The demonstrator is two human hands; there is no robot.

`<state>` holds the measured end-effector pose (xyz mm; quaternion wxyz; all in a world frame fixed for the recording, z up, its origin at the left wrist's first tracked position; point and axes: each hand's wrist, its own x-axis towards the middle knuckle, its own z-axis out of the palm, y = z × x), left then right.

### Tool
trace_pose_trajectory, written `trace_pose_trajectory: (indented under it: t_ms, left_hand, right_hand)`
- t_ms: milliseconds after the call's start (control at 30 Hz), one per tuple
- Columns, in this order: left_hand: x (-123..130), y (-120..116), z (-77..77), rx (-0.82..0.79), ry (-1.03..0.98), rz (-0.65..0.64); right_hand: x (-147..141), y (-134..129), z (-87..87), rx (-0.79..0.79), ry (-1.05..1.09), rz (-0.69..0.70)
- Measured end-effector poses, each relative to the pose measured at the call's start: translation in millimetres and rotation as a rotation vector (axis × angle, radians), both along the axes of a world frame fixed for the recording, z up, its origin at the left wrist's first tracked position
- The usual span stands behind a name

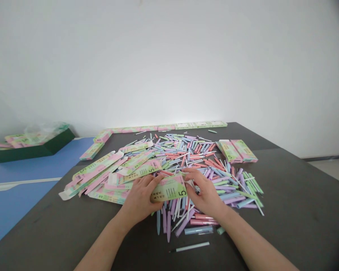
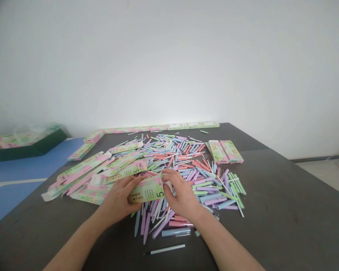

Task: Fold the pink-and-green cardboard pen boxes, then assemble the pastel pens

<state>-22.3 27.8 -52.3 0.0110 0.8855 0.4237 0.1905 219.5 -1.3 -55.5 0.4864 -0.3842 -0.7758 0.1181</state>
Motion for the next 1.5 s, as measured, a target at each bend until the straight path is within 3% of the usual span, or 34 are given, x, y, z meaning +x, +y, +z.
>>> trace_pose_trajectory:
  t_ms: [200, 300, 400, 567, 667, 767, 933, 1133, 1500]
  left_hand:
    - [2.2, -3.5, 1.1, 0.0, -0.007, -0.023]
    - [2.8, -4.4, 0.2, -0.001, -0.004, -0.03]
    - [2.9, -4.2, -0.9, -0.004, 0.002, -0.034]
    - [2.6, -4.5, 1.5, 0.019, -0.027, -0.01]
    - [2.2, -4.8, 3.0, 0.035, -0.03, -0.007]
    - [1.5, -4.4, 2.1, 0.056, -0.023, -0.008]
    - [1.4, -4.7, 1.0, 0.083, -0.014, -0.012]
    - [5.5, -6.8, 3.1, 0.103, 0.0, -0.004]
    - [12.6, -13.2, 1.2, 0.139, 0.011, 0.049]
  right_hand:
    - [-1.1, 0.9, -3.9, 0.14, 0.019, -0.065]
    - [1.4, 1.5, -5.2, 0.104, -0.011, -0.062]
    - [4.8, -0.8, -5.4, 0.019, -0.023, 0.026]
    - [2.3, -7.3, -4.3, -0.178, 0.35, 0.142]
    - [-3.1, -7.5, -4.3, -0.324, 0.538, 0.106]
    - [-8.2, -6.8, -3.6, -0.418, 0.48, 0.058]
    - [-14.9, -9.2, -2.7, -0.409, 0.31, 0.065]
    - [-17.0, -8.3, -10.3, -0.474, 0.264, -0.01]
    - [-20.4, -14.2, -11.3, -0.347, 0.248, -0.053]
